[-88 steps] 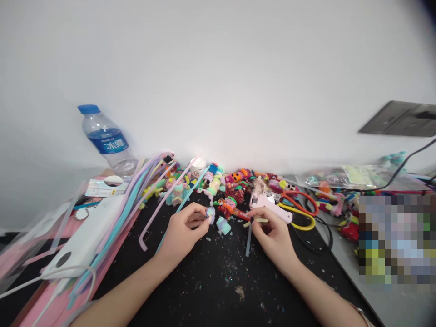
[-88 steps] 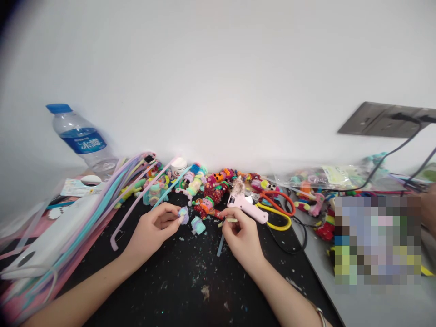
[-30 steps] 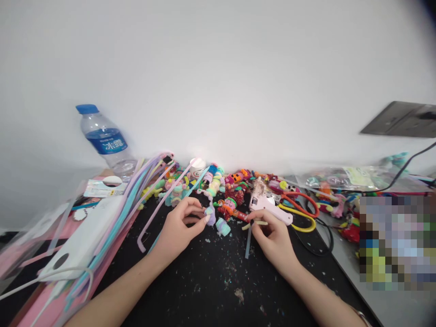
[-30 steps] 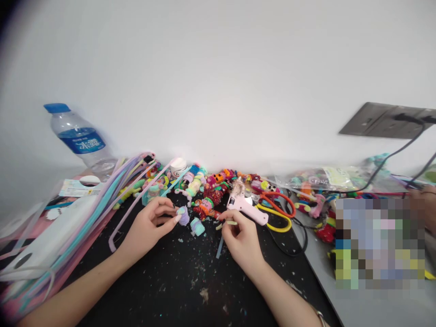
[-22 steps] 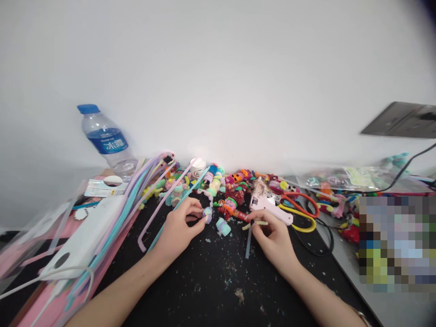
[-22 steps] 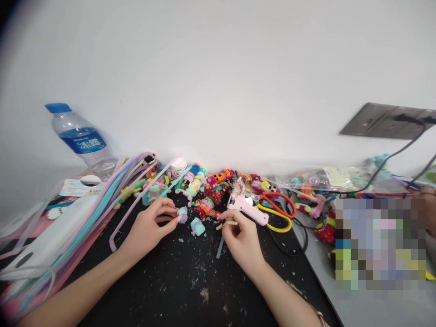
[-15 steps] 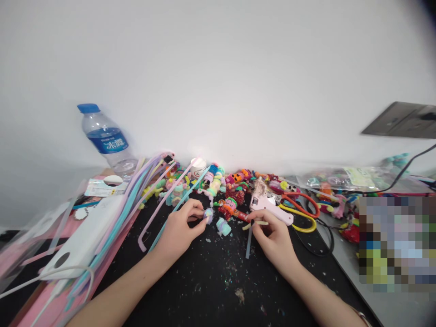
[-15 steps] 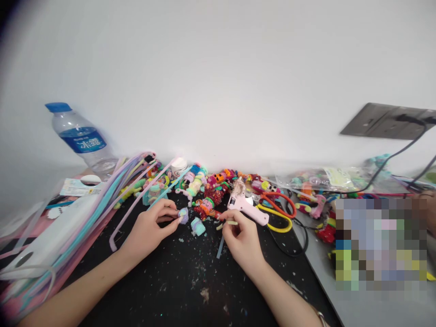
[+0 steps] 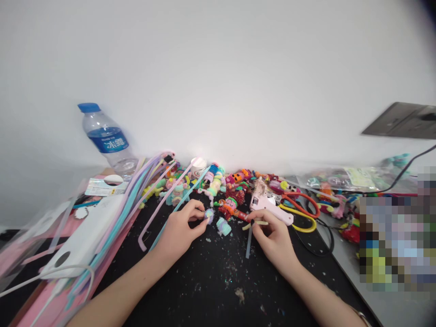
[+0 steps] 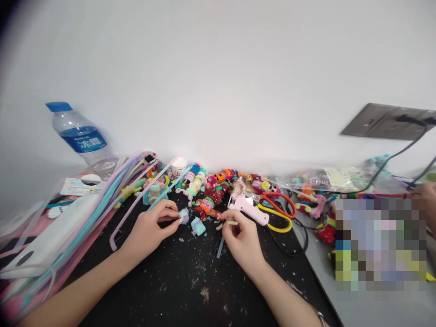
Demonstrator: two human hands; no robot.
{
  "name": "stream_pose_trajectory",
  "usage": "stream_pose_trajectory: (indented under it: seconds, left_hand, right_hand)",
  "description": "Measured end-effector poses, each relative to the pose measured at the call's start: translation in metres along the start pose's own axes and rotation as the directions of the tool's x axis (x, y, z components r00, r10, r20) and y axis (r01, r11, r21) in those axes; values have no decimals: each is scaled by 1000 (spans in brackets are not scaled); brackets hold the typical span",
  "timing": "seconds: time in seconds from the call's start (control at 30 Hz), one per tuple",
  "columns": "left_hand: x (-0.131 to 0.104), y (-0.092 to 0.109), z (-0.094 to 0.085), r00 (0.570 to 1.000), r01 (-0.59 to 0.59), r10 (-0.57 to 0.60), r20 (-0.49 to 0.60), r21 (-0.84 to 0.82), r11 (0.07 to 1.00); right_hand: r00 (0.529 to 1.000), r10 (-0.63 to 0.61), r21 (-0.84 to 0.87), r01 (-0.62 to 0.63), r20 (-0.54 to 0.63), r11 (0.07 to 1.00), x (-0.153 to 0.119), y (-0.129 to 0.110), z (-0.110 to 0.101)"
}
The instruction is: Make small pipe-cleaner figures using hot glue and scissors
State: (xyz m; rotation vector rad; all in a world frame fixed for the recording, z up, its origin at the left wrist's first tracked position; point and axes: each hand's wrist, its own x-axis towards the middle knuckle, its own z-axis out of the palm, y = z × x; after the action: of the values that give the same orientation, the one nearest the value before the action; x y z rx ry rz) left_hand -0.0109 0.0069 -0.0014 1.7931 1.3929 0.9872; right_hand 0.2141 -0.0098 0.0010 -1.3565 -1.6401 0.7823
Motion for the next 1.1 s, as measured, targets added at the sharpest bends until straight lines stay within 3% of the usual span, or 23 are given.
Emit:
stream_pose_trajectory:
  seconds: [0.77, 1.1]
  left_hand:
    - [-3, -3, 5, 998, -65, 65, 9, -5, 998]
    - [-3, -1, 3, 991, -124, 120, 55, 93, 988]
  right_hand:
    - [1000, -5, -10, 5, 5, 1000, 0, -1, 0]
    - [1000, -2, -14, 2, 5, 1000, 0, 0, 0]
